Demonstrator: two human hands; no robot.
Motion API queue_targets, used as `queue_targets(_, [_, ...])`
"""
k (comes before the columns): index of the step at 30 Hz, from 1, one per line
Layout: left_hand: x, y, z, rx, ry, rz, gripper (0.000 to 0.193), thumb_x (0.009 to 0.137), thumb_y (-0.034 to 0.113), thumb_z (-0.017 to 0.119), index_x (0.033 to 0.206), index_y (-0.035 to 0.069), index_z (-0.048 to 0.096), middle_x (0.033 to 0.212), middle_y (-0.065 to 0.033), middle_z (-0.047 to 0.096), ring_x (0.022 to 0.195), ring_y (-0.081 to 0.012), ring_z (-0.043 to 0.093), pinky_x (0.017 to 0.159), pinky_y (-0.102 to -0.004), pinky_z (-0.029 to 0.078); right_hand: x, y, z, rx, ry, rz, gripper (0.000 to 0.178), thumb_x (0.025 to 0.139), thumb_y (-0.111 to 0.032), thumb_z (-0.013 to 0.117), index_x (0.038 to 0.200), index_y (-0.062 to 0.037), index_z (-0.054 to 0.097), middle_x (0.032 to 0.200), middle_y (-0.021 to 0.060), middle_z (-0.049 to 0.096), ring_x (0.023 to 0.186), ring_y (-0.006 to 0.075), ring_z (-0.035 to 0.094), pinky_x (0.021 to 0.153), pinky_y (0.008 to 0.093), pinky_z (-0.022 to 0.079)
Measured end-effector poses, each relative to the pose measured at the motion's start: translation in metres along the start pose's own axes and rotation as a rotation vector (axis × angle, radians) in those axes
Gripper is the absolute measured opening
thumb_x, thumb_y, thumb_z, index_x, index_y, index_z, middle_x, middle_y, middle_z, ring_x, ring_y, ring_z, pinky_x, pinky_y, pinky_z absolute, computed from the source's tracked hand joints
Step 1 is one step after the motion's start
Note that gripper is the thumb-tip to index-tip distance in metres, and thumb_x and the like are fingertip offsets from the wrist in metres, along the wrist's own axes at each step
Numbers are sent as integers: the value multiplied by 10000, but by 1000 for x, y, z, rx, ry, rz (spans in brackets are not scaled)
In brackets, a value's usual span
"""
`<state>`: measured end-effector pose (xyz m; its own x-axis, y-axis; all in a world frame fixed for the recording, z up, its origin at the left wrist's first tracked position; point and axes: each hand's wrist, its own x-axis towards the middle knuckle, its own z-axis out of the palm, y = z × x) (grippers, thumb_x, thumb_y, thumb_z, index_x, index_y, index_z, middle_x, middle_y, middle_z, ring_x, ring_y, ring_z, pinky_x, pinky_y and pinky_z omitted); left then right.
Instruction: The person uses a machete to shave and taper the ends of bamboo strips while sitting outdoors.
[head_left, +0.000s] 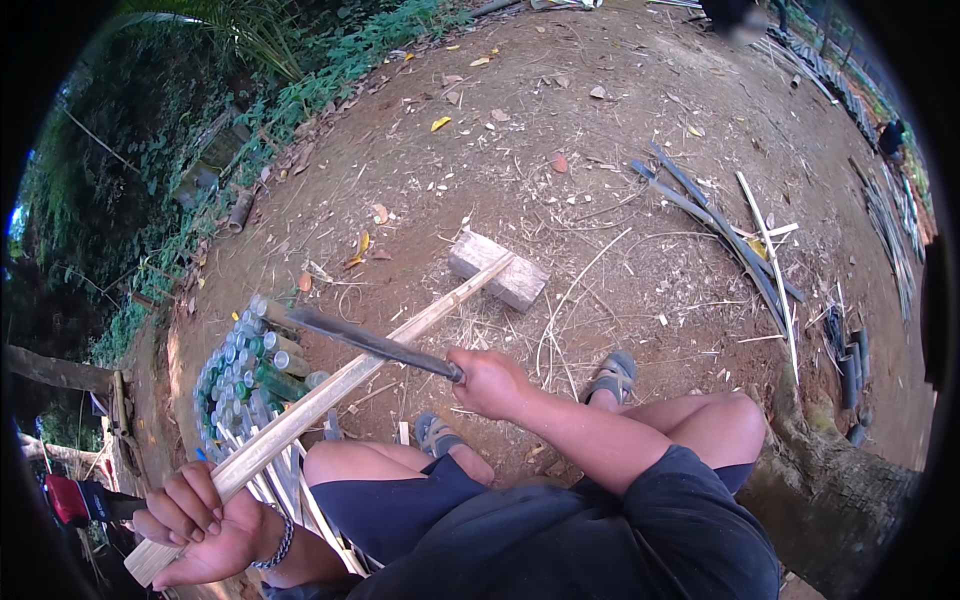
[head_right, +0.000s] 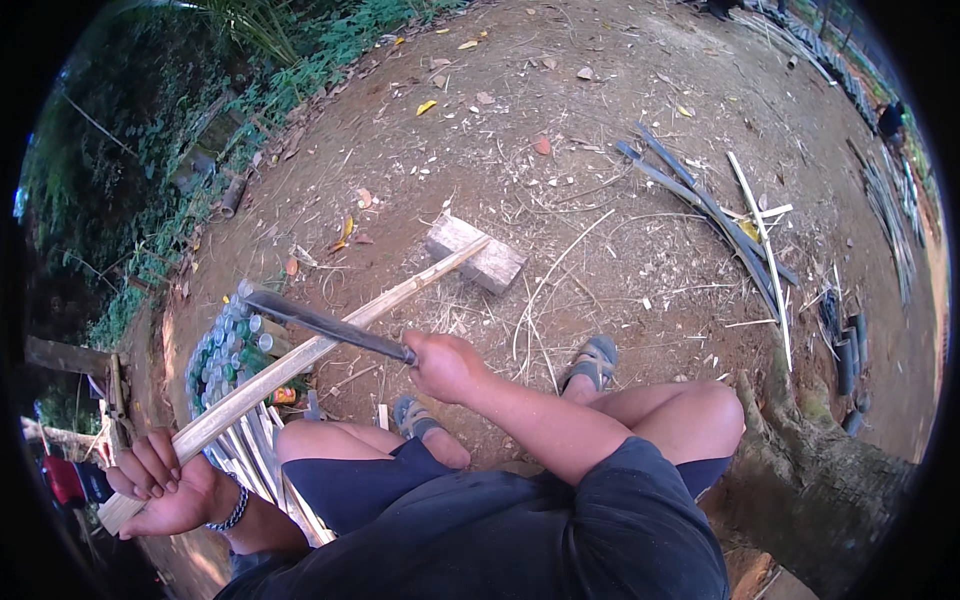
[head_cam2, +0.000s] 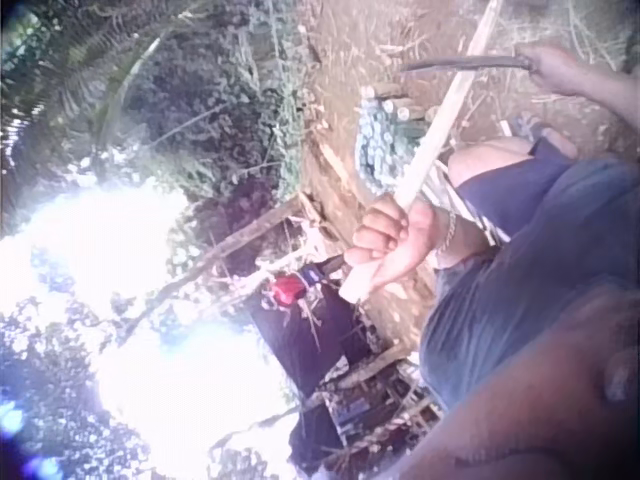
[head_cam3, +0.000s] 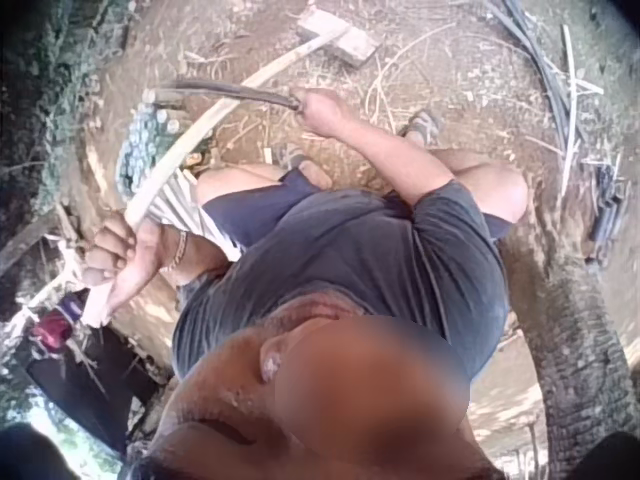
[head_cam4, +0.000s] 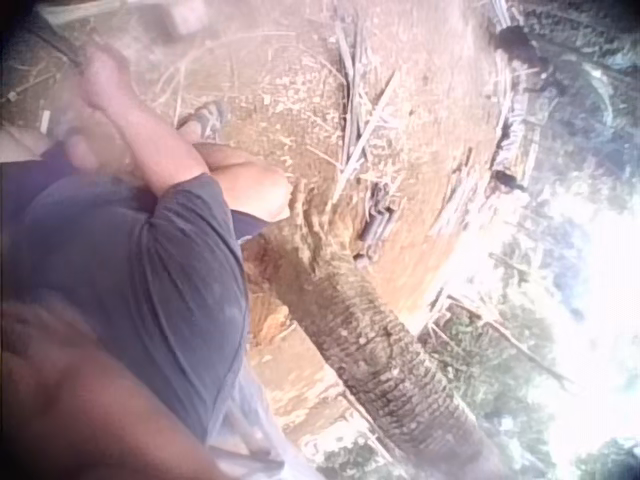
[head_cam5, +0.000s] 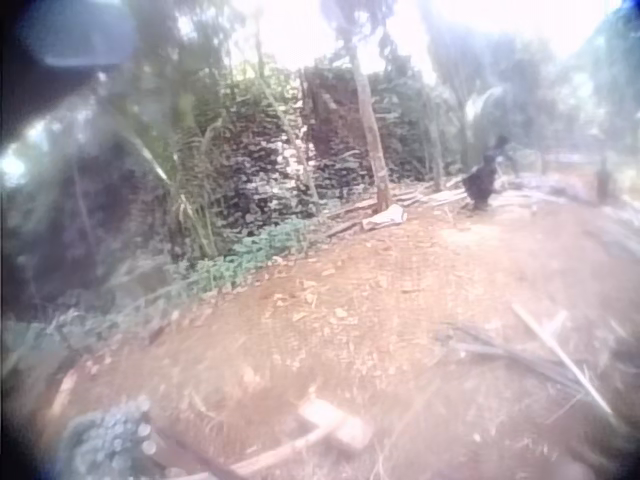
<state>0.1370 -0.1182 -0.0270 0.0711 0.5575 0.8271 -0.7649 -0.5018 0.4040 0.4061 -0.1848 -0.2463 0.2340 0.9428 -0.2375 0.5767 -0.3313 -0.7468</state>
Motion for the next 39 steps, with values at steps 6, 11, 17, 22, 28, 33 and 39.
queue_targets(6, [-7,6,0,-36,6,-15,602,814,697,607,706,162,351,552,54,340,439,-49,315,456,-203,257,9,17,6,-58,98,-30,156,880,-113,548,1014,-37,572,886,201,666,821,371,671,743,498,528])
queue_targets(11, [-17,-7,2,52,118,-17,594,785,663,672,693,168,356,555,52,341,449,-50,318,468,-201,257,25,60,24,87,170,201,151,880,-127,548,1000,-36,559,878,230,660,851,413,654,756,513,512])
queue_targets(17, [-12,7,2,3,110,-52,585,772,620,716,682,167,357,564,52,350,444,-53,312,465,-203,261,21,50,34,65,187,146,135,841,-109,577,948,-31,548,832,242,645,822,424,651,755,520,513])
queue_targets(22, [-12,5,-1,-8,80,-39,587,772,626,710,682,170,352,573,49,356,455,-59,320,467,-208,260,16,60,43,12,142,153,206,849,-118,576,1035,-29,570,889,244,665,856,406,664,787,506,521])
queue_targets(28, [-3,-7,-9,-35,45,-64,607,793,683,638,670,167,343,565,42,346,466,-61,323,477,-211,265,69,148,41,28,222,311,240,863,-128,568,1090,-49,584,957,253,669,927,413,658,833,507,510])
queue_targets(33, [13,-1,-21,31,-16,-63,688,824,816,414,663,152,338,564,30,345,463,-66,323,477,-213,265,70,109,30,-11,173,231,280,849,-144,579,1092,-3,567,991,253,662,933,433,643,850,496,508])
queue_targets(39, [34,-2,-27,101,-46,-79,776,809,880,167,618,144,324,531,12,333,439,-92,300,443,-226,266,109,196,31,-37,136,357,319,817,-136,595,1118,-34,600,1006,241,669,943,392,664,830,476,526])
